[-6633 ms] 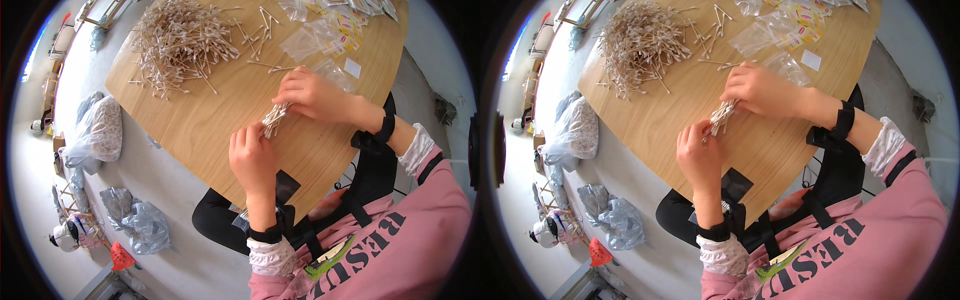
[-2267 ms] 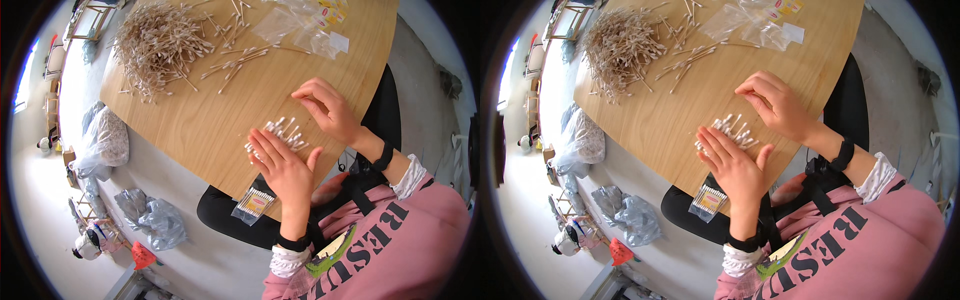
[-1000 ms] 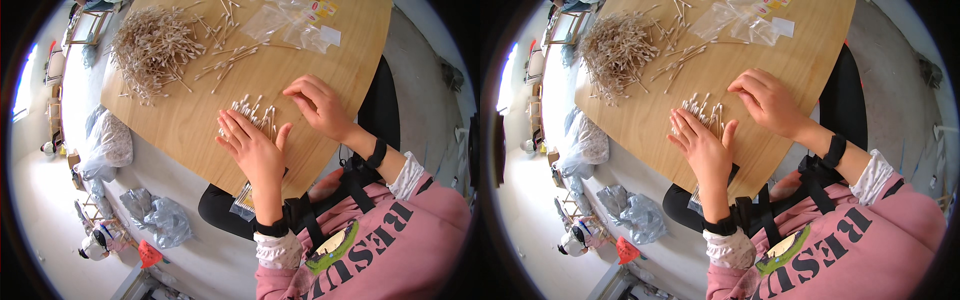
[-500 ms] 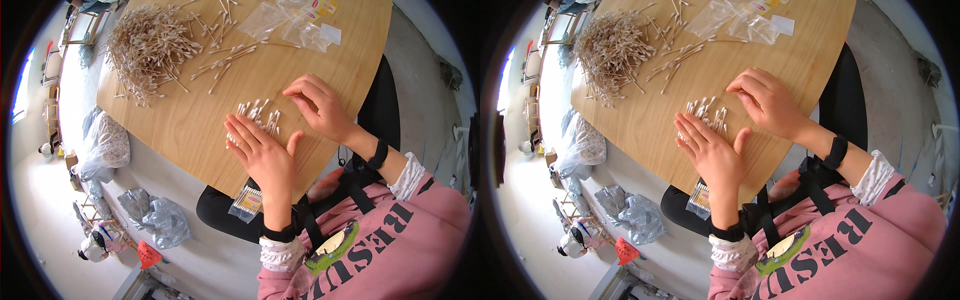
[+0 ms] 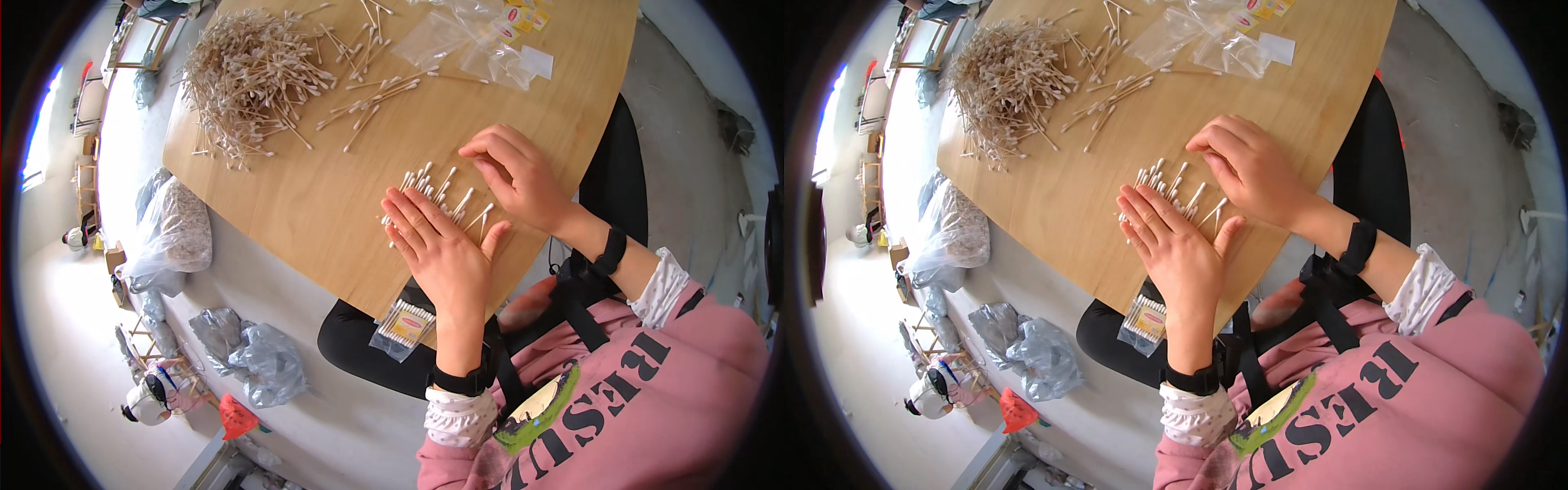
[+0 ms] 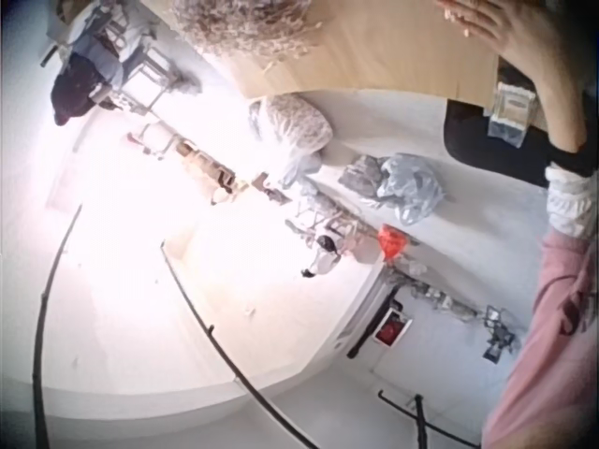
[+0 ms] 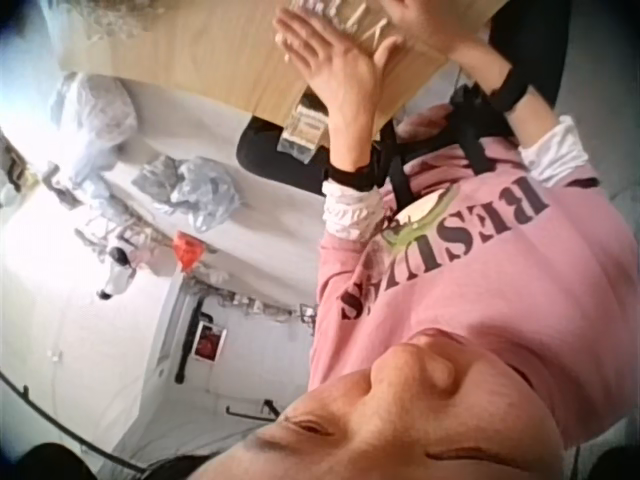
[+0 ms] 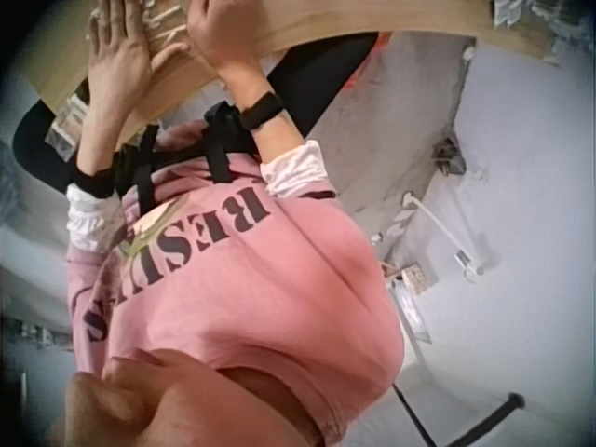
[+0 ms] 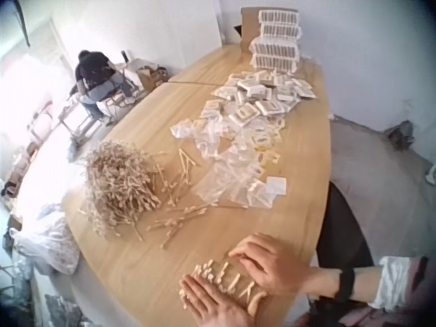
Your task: Counting cotton swabs, aligning them in rows, and placing them into small plastic bags with labels.
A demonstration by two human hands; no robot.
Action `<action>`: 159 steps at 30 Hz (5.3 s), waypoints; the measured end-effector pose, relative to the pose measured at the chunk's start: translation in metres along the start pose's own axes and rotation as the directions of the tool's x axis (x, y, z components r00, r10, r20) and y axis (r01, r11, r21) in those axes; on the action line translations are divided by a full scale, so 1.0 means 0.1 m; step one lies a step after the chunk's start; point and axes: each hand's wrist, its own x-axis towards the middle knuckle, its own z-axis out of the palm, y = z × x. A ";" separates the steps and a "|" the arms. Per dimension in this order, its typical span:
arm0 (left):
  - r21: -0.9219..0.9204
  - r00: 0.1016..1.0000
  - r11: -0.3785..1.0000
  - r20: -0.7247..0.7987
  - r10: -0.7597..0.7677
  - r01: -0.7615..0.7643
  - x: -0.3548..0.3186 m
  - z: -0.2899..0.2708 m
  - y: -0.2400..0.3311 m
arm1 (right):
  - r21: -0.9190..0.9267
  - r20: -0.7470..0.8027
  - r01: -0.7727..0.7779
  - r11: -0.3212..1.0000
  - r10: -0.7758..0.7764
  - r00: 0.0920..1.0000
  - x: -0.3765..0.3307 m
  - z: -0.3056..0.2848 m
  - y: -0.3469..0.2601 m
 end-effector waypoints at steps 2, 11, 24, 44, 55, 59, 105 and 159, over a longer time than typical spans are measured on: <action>-0.023 1.000 1.000 0.007 0.000 0.000 -0.02 -0.04 0.00 | 0.012 0.017 0.002 1.000 -0.002 1.000 -0.01 0.00 0.02; -0.272 0.988 0.957 -0.085 -0.128 0.101 -0.44 -0.26 -0.12 | -0.038 0.358 0.239 0.970 -0.211 0.910 -0.11 -0.30 -0.10; -0.257 0.974 0.957 -0.140 -0.176 0.136 -0.42 -0.08 -0.08 | -0.010 0.427 0.143 0.990 -0.125 0.896 0.17 -0.11 -0.12; -0.064 0.994 0.992 -0.007 -0.112 0.111 -0.29 0.11 0.10 | -0.190 0.447 0.277 0.942 -0.168 0.879 0.28 -0.62 0.08; -0.098 0.993 0.989 -0.011 -0.114 0.112 -0.28 0.13 0.13 | -0.294 0.607 0.464 0.836 -0.211 0.766 0.36 -0.41 0.10; -0.162 0.992 0.979 -0.008 -0.125 0.122 -0.30 0.10 0.09 | -0.392 0.592 0.491 0.778 -0.196 0.782 0.29 -0.75 0.20; -0.089 0.987 0.983 0.049 -0.156 0.160 -0.39 0.10 0.29 | 0.234 0.202 -0.011 0.972 -0.037 0.979 0.11 0.10 -0.11; -0.986 0.817 -0.052 -0.102 -0.568 -0.159 0.21 -0.04 -0.20 | 0.707 0.413 -0.411 0.576 0.136 0.900 0.37 0.47 -0.18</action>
